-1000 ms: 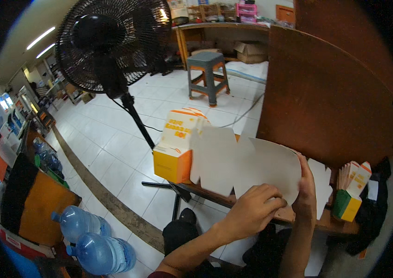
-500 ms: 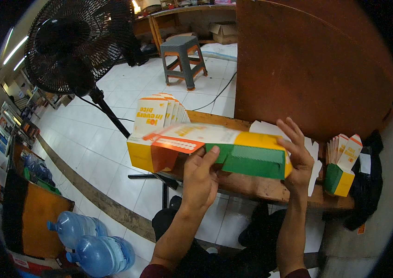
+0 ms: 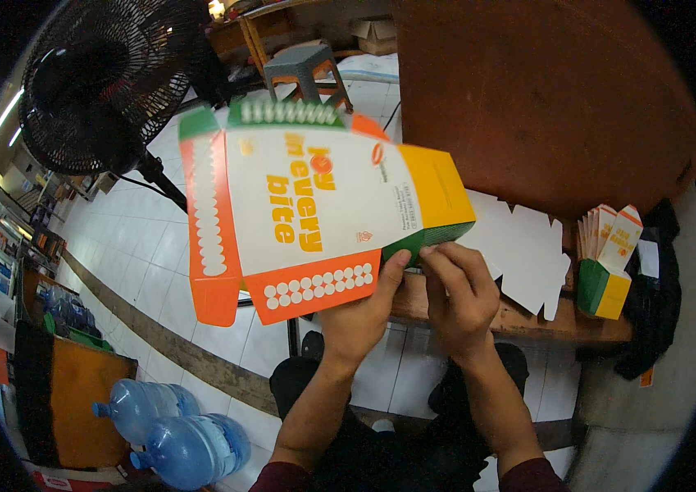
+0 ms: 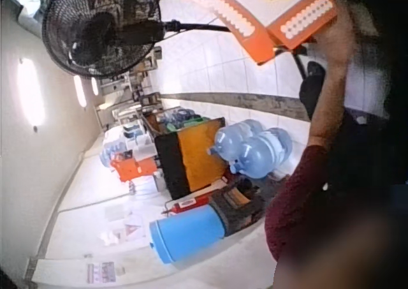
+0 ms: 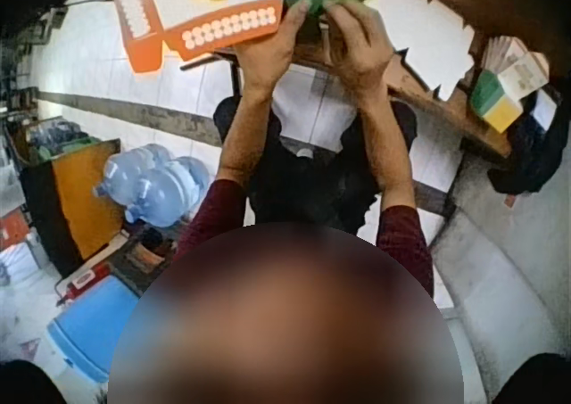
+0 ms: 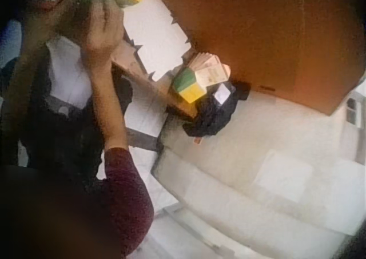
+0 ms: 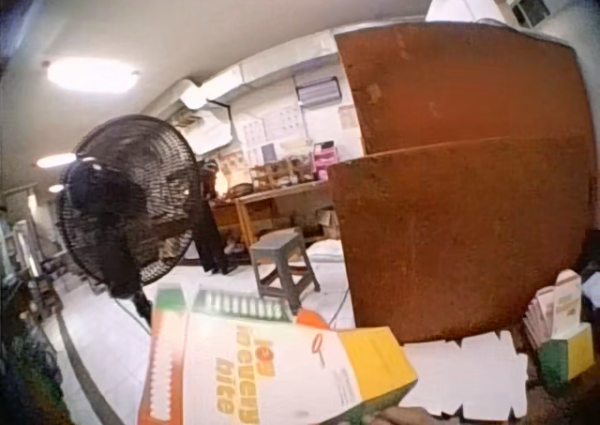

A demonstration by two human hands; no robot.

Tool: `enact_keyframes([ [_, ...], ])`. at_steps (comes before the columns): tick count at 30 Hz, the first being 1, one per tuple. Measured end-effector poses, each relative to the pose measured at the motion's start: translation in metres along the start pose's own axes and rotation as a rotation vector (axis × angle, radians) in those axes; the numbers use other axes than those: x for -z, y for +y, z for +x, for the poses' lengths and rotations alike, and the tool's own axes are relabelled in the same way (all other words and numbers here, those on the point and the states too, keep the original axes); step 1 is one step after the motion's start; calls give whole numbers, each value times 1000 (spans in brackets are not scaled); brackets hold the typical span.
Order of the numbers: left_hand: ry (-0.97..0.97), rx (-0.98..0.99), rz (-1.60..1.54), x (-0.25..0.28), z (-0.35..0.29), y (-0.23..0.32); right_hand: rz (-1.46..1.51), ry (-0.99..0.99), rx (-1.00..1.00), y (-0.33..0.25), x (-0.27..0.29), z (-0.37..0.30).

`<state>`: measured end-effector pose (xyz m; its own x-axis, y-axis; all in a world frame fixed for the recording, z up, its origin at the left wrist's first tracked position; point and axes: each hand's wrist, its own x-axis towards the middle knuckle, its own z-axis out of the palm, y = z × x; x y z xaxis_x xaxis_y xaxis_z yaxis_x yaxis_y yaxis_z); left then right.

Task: The person folds flat cardboard pieces into small rectangular boxes by hand. They fold the sides, tuck flaps, and stack the finished boxes on the right side of the bench. The process is repeated continuously throughout the clip.

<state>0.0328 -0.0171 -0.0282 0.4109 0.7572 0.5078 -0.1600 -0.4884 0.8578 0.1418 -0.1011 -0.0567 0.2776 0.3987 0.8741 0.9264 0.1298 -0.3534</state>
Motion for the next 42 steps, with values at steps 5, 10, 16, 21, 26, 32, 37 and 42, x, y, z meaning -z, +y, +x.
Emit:
enact_keyframes([
  [5,-2,136,-226,10,7,1,-109,-15,65,3,1,6],
  [10,-64,157,-350,13,8,1,144,-40,-132,4,2,6],
  [16,-189,-164,117,25,22,-10,578,-212,-570,21,15,8],
  [21,-193,-204,212,22,22,-18,532,-350,-522,33,25,12],
  [26,-206,-158,140,6,18,-33,603,-139,-811,22,22,10],
  [32,-196,-36,178,-11,-3,-48,626,6,-775,9,5,3],
  [37,-131,-61,255,-15,-4,-53,617,33,-716,9,0,2],
  [42,-121,36,-27,-18,1,-47,605,30,-705,7,-2,2],
])
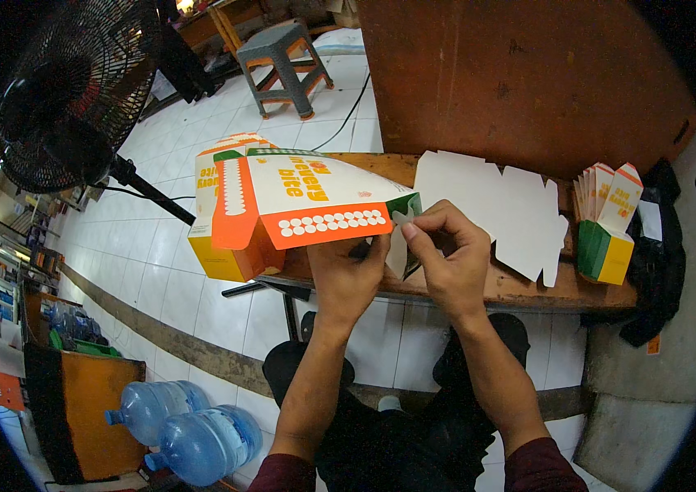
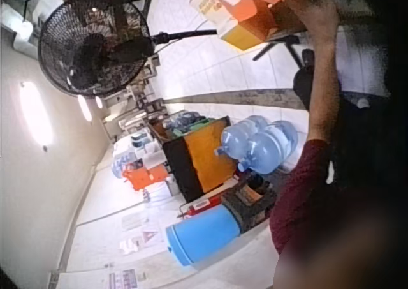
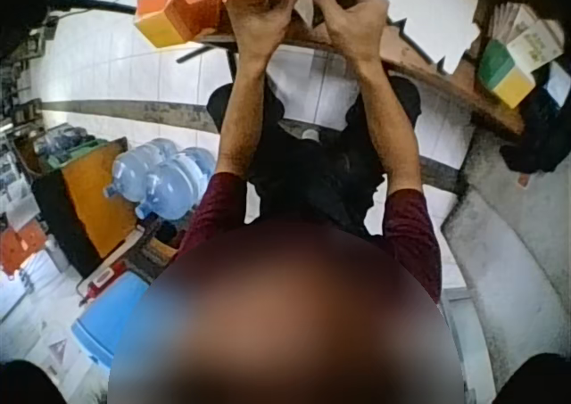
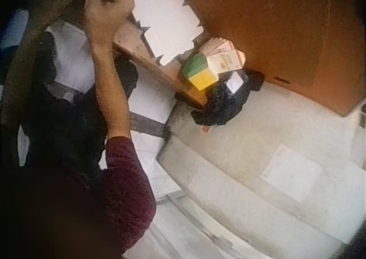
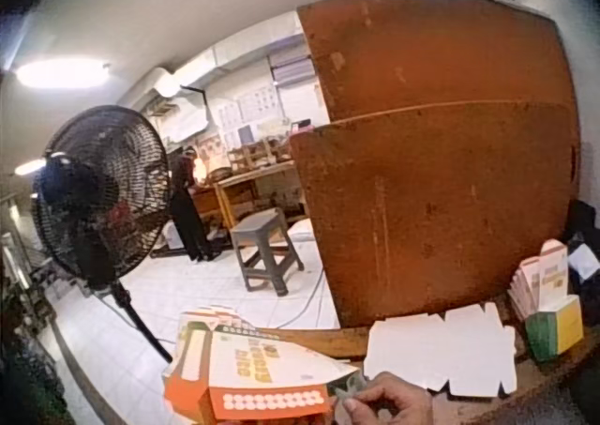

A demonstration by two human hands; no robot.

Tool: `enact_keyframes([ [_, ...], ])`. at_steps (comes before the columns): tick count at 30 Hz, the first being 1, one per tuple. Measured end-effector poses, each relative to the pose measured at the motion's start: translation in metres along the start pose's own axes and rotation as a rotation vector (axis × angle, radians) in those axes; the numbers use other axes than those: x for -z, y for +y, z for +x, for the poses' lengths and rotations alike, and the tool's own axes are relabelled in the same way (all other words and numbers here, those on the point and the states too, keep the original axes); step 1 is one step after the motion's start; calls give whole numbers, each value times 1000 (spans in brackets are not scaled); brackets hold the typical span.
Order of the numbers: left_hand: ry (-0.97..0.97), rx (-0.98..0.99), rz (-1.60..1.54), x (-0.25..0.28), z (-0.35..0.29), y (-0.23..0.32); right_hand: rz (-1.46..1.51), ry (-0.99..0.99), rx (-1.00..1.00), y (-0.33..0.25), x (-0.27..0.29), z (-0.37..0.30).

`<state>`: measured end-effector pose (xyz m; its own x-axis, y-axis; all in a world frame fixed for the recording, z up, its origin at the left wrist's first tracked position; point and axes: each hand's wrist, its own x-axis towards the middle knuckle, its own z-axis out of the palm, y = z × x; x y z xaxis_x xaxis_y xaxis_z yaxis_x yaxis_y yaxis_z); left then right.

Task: The person folds flat cardboard pieces into small rectangular boxes by hand. They fold the sides, tuck flaps, and stack the finished boxes on the right side of the bench. The process is repeated continuously throughout the clip.

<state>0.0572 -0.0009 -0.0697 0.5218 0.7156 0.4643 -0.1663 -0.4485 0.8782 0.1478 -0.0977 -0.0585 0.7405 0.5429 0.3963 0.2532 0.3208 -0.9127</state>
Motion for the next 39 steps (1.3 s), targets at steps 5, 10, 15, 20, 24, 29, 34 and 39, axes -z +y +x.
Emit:
enact_keyframes([
  [5,-87,-90,228,5,-5,-17,-120,11,75,5,-3,-1],
  [10,-102,-570,700,11,-13,-35,-253,102,288,11,-6,0],
  [15,75,-95,28,11,-9,-4,-563,-118,528,-4,-12,-8],
  [20,-17,172,-619,25,6,18,-274,90,329,-9,20,19],
  [24,44,15,-315,26,-1,3,79,-47,-73,4,31,25],
  [29,489,147,-209,16,-1,-26,176,-151,-43,5,22,14],
  [34,413,261,-430,16,13,-10,91,-128,37,-12,32,18],
  [39,141,-360,231,30,7,44,-328,-366,186,-24,50,15],
])
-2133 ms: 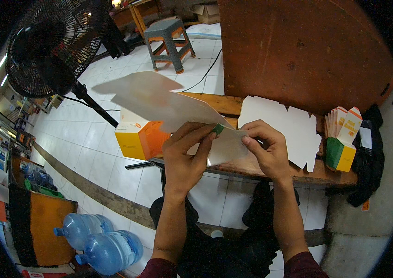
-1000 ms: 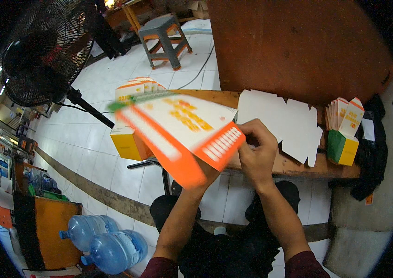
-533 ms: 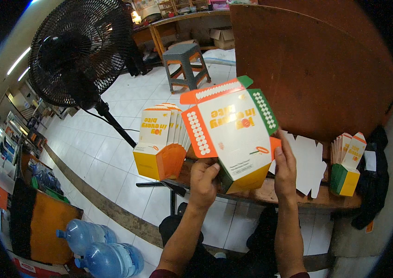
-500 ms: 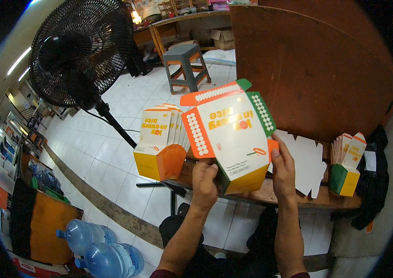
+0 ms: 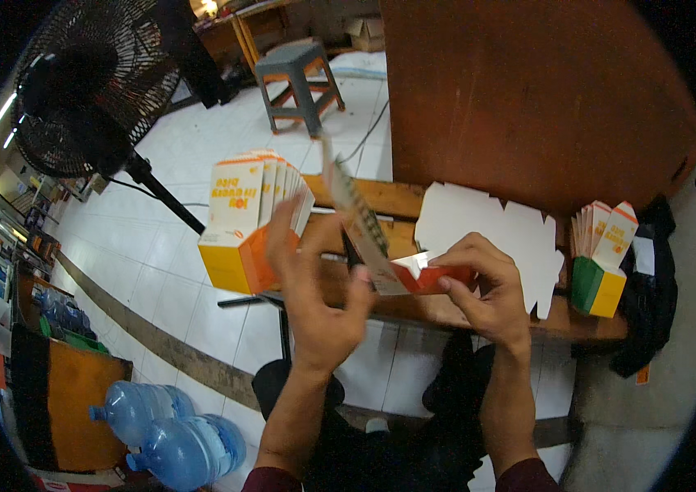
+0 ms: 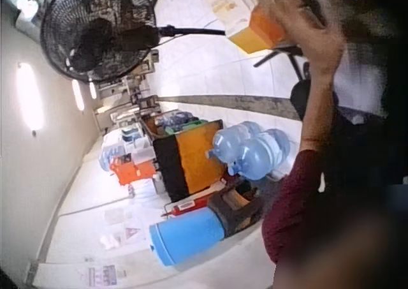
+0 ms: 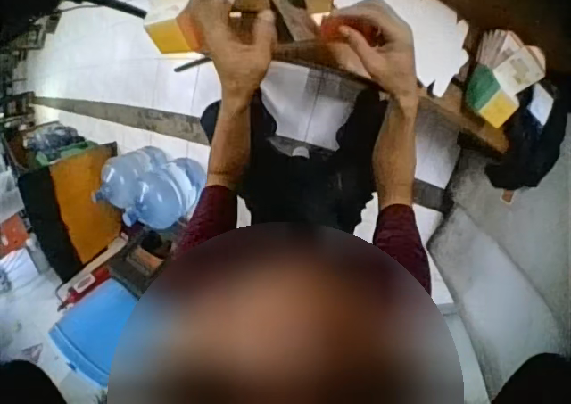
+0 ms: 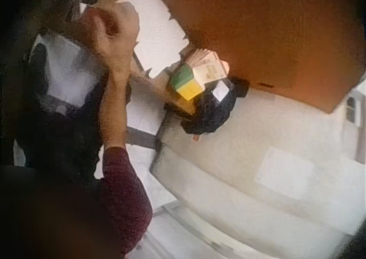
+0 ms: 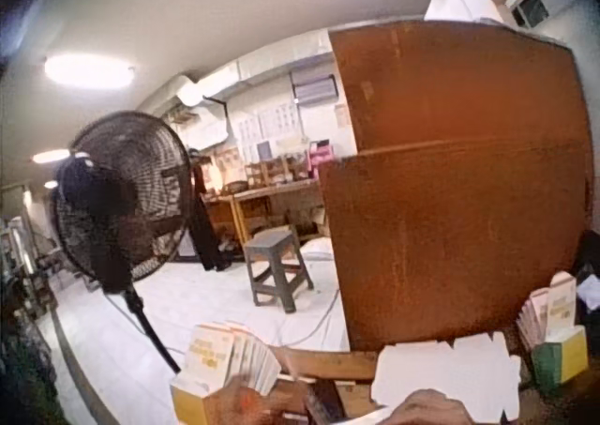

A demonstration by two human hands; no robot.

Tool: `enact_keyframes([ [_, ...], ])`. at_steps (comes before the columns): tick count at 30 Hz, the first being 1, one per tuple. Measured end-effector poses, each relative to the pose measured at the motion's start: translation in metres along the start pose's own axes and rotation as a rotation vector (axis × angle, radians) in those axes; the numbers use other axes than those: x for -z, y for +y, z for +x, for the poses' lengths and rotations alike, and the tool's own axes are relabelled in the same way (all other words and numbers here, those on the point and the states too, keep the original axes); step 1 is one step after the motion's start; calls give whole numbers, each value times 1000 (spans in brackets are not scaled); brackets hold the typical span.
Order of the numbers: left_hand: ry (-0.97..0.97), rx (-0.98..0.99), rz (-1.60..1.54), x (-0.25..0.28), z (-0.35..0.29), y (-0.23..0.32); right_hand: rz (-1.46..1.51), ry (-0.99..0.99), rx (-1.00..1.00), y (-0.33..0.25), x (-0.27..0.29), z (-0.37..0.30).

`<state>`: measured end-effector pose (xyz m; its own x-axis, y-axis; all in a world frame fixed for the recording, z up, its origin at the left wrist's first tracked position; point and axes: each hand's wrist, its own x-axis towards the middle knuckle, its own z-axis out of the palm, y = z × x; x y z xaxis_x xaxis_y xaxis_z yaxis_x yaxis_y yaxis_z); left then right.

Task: The person folds flat cardboard pieces into small rectangular boxes by hand. They fold the sides, tuck flaps, and stack the finished boxes on the right side of the bench. The process is repeated continuously throughout the clip.

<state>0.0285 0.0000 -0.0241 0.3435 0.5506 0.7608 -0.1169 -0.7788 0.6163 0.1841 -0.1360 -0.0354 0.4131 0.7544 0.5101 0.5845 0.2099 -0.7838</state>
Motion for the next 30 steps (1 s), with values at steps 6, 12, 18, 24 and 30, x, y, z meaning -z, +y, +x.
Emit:
enact_keyframes([
  [6,-666,-53,385,24,-2,12,-15,-163,91,-1,4,-7],
  [12,-878,215,394,34,-11,9,37,-433,121,-7,6,-9],
  [18,-869,23,370,30,-21,1,-172,-453,148,-17,-11,-10],
  [24,-824,-8,315,34,-20,-1,-224,-333,216,-16,-35,-12],
  [30,-844,-2,432,40,-14,10,-299,-297,235,-18,-35,-11],
])
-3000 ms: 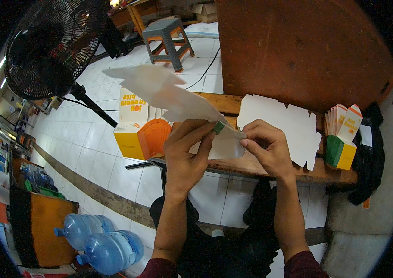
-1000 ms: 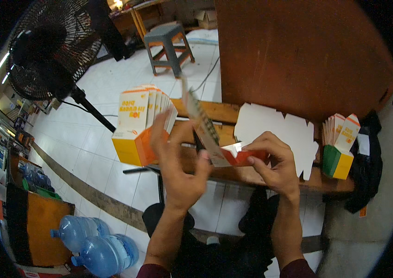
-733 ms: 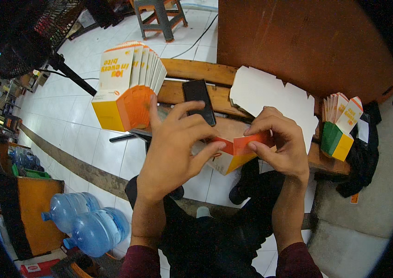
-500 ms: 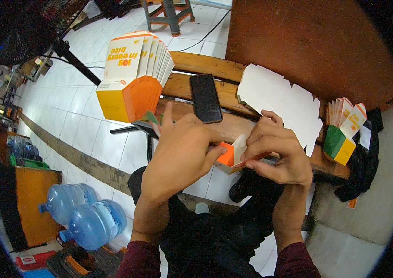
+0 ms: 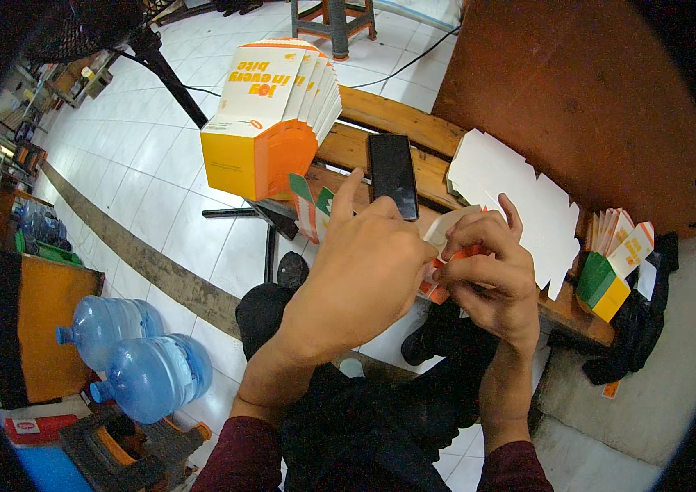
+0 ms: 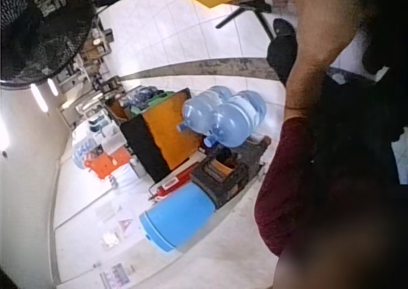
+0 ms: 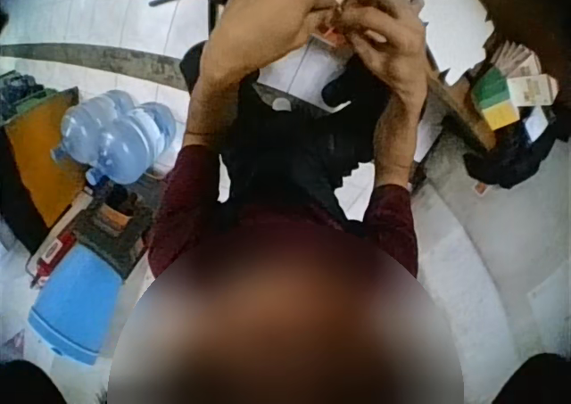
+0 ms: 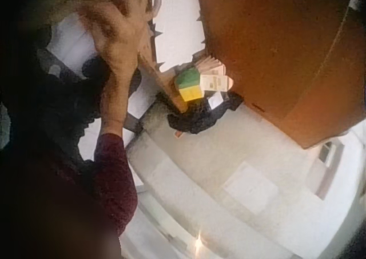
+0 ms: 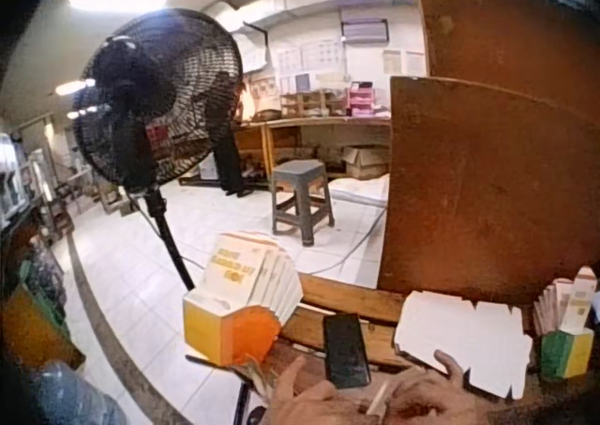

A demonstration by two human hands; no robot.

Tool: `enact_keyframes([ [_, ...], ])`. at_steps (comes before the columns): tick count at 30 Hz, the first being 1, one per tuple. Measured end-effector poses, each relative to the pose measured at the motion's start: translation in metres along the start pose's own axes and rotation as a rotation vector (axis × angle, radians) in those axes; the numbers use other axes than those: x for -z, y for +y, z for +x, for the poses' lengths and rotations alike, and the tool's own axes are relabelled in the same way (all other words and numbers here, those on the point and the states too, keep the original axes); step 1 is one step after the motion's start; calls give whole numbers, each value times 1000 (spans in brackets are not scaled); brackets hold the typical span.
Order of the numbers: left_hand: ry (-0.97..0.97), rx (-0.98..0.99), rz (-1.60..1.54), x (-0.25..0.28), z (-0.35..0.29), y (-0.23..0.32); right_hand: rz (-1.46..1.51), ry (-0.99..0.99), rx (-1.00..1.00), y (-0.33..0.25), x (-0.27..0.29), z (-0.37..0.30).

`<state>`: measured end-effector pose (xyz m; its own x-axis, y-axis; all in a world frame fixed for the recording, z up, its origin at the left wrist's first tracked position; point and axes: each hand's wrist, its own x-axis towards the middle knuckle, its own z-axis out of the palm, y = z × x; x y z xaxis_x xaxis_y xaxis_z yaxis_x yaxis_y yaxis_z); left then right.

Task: The person folds flat cardboard pieces into small rectangular boxes by hand. They fold the sides, tuck flaps, and stack the finished boxes on the right side of the bench. The process is repeated continuously throughout the clip.

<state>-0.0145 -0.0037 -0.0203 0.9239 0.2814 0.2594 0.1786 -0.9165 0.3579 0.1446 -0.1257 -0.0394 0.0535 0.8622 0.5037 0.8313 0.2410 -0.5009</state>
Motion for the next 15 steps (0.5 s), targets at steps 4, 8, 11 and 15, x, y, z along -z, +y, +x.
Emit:
enact_keyframes([
  [4,-52,30,76,3,0,6,-27,-24,-30,-3,-1,1],
  [8,-56,25,103,5,-2,10,-143,18,-74,-6,-8,1],
  [11,-55,12,114,3,-5,13,-133,-25,-131,-5,-11,1],
  [15,70,-28,67,-5,-1,12,77,-160,-249,2,-5,1],
])
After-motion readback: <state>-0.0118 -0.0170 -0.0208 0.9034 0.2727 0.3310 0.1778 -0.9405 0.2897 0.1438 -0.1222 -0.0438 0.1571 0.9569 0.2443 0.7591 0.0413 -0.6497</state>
